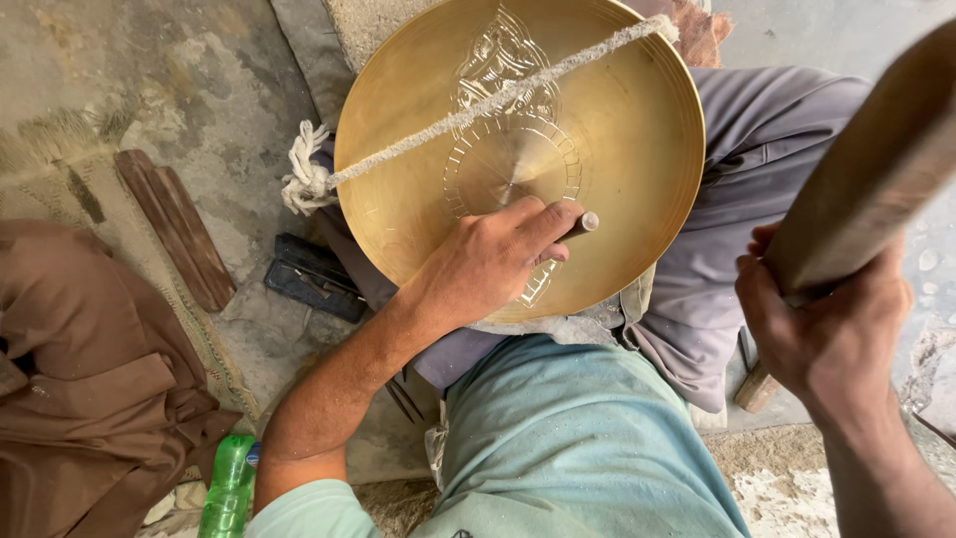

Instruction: The person sits on the floor with a brass plate resting on their lap and hammers a punch against the plate's surface using a wooden mallet, working a decorative pattern into the metal. They periodically reposition the punch and rotate the plate to continue hammering different areas.

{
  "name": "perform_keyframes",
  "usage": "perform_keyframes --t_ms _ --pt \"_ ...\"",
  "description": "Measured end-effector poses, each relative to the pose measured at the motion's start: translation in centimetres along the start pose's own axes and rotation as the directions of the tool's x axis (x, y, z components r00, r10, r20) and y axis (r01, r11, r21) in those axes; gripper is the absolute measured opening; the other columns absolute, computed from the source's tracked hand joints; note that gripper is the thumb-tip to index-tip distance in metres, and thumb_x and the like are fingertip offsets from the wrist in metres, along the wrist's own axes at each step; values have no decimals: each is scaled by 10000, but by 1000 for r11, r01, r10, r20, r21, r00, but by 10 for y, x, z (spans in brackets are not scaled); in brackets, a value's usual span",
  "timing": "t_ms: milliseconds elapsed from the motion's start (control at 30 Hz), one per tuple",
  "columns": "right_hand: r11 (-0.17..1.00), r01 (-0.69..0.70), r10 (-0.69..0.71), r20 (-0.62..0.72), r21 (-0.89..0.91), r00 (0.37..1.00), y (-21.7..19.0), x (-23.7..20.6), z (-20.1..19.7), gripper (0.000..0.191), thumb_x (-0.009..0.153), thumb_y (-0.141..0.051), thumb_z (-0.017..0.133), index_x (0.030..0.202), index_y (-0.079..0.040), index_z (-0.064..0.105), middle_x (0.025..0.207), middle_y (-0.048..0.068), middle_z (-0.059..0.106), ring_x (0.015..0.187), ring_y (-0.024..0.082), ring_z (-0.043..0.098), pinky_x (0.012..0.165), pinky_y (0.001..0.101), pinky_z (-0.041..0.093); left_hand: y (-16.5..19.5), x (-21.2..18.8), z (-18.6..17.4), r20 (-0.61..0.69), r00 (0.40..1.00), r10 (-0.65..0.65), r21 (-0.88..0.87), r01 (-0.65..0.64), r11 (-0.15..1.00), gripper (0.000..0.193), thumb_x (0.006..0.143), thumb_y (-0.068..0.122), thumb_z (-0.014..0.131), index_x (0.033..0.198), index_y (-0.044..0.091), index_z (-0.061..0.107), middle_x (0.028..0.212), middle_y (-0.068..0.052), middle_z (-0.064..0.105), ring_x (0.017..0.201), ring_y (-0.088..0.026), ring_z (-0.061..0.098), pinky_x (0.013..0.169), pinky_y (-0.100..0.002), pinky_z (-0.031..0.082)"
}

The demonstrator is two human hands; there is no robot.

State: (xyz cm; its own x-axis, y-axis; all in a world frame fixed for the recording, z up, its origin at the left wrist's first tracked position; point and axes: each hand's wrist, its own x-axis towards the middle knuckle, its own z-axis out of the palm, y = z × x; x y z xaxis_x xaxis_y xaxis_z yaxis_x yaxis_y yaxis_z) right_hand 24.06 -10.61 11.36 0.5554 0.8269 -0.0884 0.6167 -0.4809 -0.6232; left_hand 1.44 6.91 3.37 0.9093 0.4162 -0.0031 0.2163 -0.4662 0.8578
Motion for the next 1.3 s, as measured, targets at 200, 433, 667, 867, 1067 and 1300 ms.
perform_keyframes --t_ms 200,433,667,867,1067,1300 --pt "969 -124 131 -19 212 991 -6 6 2 353 919 -67 706 1231 -1 553 1092 130 722 889 177 698 780 309 562 3 -2 3 -38 999 -35 13 36 999 427 949 107 742 1315 152 527 1019 -86 672 895 -314 742 676 -419 607" --pt "987 68 -67 13 -145 998 13 -3 2 329 936 -8 698 1253 30 613 989 168 720 836 250 729 765 345 574 4 -5 1 -39 998 -55 5 55 998 382 963 131 734 1292 137 541 996 -102 678 862 -342 726 638 -434 594" --pt "992 100 -98 36 -73 995 10 0 -6 340 902 -50 741 1197 -2 580 1006 147 721 895 272 722 811 380 570 2 -3 5 -49 998 -30 27 31 999 410 967 112 730 1324 147 531 964 -102 647 831 -327 726 636 -437 594" --pt "836 285 -280 82 -469 956 11 11 -11 389 918 31 744 1288 10 626 1008 183 715 855 321 703 784 428 558 4 -4 3 -51 998 -48 -28 47 999 372 985 74 692 1294 131 494 1037 -78 675 927 -282 760 698 -401 630" --pt "867 259 -243 92 -425 966 3 17 -9 356 838 9 733 1177 -26 630 992 117 728 812 247 692 753 374 541 10 -2 5 -83 993 -78 -76 72 995 389 981 55 684 1317 129 503 1066 -97 698 954 -287 766 703 -392 633" --pt "590 399 -320 250 -702 914 13 22 -14 457 792 78 779 1199 -18 596 903 166 743 732 265 667 684 423 544 11 2 7 -89 995 -50 -16 48 999 407 973 101 717 1322 142 514 1010 -108 679 890 -304 755 691 -400 630"
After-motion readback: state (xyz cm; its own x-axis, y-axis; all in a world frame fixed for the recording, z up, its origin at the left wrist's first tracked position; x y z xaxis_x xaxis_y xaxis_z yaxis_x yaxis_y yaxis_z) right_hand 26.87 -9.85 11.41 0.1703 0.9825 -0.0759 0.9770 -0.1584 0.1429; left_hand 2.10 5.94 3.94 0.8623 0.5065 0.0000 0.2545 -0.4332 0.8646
